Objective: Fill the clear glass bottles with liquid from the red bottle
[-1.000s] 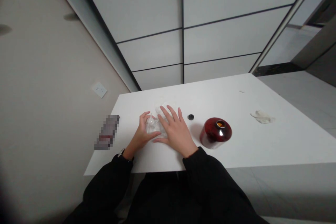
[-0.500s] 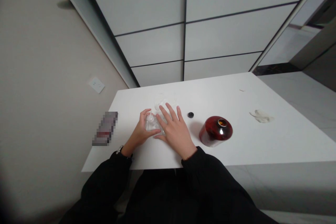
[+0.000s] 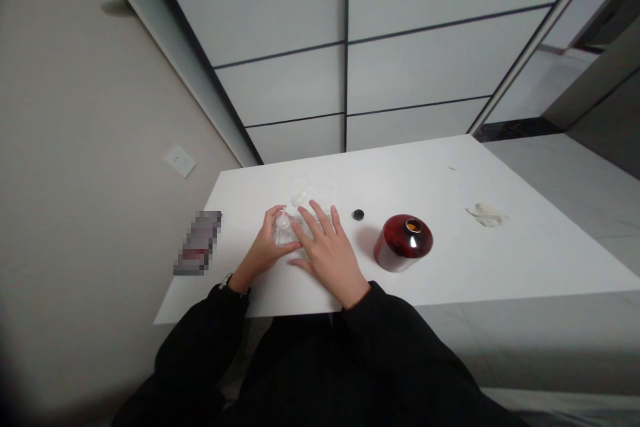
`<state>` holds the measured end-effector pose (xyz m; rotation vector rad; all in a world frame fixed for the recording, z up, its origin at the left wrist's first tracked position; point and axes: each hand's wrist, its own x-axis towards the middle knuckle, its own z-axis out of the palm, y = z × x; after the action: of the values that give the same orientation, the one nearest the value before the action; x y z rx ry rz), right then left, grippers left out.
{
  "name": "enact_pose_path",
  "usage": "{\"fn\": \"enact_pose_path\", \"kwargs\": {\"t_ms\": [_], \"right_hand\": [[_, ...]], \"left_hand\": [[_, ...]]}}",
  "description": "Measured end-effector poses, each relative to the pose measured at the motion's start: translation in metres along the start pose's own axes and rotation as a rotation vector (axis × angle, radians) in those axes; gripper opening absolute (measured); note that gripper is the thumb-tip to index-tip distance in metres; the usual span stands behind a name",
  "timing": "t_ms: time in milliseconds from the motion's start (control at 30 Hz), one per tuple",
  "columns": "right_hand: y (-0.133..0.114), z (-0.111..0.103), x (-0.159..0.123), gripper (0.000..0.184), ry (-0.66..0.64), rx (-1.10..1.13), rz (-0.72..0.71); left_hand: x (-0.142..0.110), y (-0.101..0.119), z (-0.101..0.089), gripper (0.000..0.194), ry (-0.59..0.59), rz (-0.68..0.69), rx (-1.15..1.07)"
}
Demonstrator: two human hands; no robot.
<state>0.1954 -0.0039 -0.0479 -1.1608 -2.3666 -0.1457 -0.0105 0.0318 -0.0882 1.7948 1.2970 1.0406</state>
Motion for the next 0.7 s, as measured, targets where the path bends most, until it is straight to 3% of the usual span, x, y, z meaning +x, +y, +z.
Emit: {"fn": "enact_pose_path", "kwargs": {"t_ms": [400, 567, 700], "right_hand": [[-0.005, -0.005, -0.012, 0.061, 0.037, 0.064, -0.004], [0.001, -0.010, -0.016, 0.034, 0.090, 0.192, -0.024], [0.005, -0.008, -0.020, 0.023, 0.245, 0.327, 0.065]], "left_hand": [[0.000, 0.004, 0.000, 0.084, 0.001, -0.013, 0.006], [0.000, 0.005, 0.000, 0.080, -0.004, 0.005, 0.022], [0.001, 0.005, 0.000, 0.085, -0.009, -0.002, 0.023]]}}
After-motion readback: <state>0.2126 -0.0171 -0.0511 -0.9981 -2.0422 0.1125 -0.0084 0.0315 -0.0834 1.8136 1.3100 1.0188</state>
